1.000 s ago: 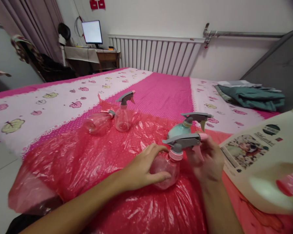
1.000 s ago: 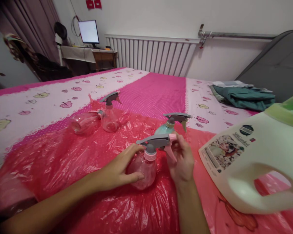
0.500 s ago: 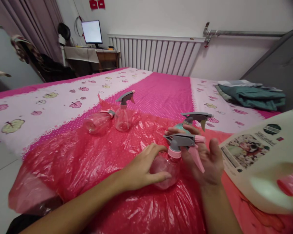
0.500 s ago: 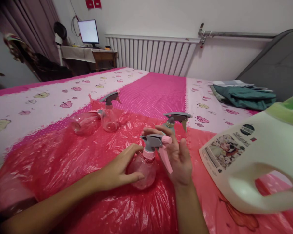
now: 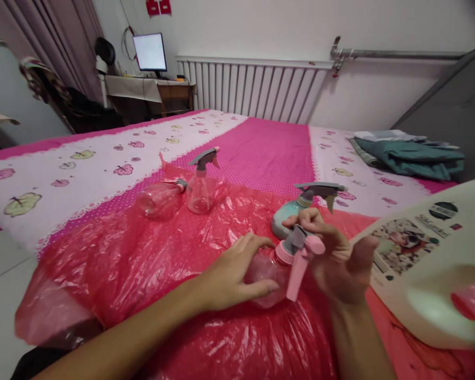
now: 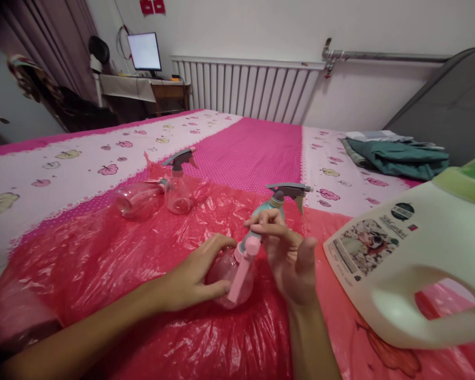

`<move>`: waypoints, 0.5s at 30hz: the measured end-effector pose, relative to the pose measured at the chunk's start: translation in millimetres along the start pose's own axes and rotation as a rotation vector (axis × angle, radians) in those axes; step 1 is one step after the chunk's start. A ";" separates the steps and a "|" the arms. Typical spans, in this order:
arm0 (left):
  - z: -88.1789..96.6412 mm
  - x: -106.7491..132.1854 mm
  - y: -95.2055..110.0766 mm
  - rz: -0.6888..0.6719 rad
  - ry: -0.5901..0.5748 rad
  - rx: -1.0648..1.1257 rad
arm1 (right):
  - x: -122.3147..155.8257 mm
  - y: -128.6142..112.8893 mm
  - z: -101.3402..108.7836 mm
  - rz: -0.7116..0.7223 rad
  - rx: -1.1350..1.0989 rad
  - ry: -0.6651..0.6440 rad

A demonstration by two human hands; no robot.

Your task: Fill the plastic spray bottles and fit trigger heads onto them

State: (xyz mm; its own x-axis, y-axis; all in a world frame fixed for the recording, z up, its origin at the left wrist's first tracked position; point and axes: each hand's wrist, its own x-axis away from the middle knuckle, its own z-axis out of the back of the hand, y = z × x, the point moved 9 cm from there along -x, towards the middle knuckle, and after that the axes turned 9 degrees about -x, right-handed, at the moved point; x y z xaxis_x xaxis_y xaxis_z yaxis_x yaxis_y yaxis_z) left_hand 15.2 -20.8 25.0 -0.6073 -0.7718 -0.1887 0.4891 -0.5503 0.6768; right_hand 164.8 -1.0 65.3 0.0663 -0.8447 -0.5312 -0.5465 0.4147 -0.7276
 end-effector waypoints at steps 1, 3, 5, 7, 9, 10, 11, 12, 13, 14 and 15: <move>-0.7 0.0 -0.5 -0.002 -0.002 0.002 | 0.2 -0.9 -1.2 0.007 0.011 -0.004; -2.3 0.3 -1.6 -0.002 -0.008 0.001 | 0.6 -2.5 -1.2 0.024 0.029 0.000; -2.5 0.7 -2.8 0.005 -0.005 -0.005 | 0.8 -4.7 2.9 0.051 0.028 0.035; -2.0 1.0 -3.3 0.008 0.002 -0.002 | 0.8 -5.8 8.7 0.061 0.014 0.083; -1.4 1.1 -3.3 0.004 0.009 0.005 | 0.5 -6.6 13.0 0.058 0.002 0.115; -1.3 1.0 -3.0 -0.001 0.011 0.008 | 0.2 -6.9 13.7 0.053 0.001 0.120; -1.3 0.9 -2.9 -0.004 0.011 0.011 | -0.2 -7.4 13.4 0.051 0.000 0.114; -1.2 0.7 -2.7 -0.006 0.013 0.013 | -0.5 -8.1 12.2 0.051 -0.002 0.103; -1.1 0.5 -2.4 -0.007 0.014 0.016 | -0.8 -8.4 10.4 0.052 -0.005 0.085; -1.0 0.3 -2.1 -0.007 0.013 0.019 | -1.0 -8.2 8.7 0.052 -0.010 0.071; -0.8 0.1 -1.7 -0.006 0.013 0.020 | -1.0 -7.4 7.8 0.051 -0.017 0.065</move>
State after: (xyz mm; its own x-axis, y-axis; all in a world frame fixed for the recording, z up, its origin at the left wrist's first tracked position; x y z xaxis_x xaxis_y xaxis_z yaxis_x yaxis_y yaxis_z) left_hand 14.7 -20.2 23.2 -0.6018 -0.7727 -0.2020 0.4725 -0.5483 0.6900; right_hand 175.3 -0.6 67.9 -0.0161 -0.8430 -0.5377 -0.5616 0.4526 -0.6927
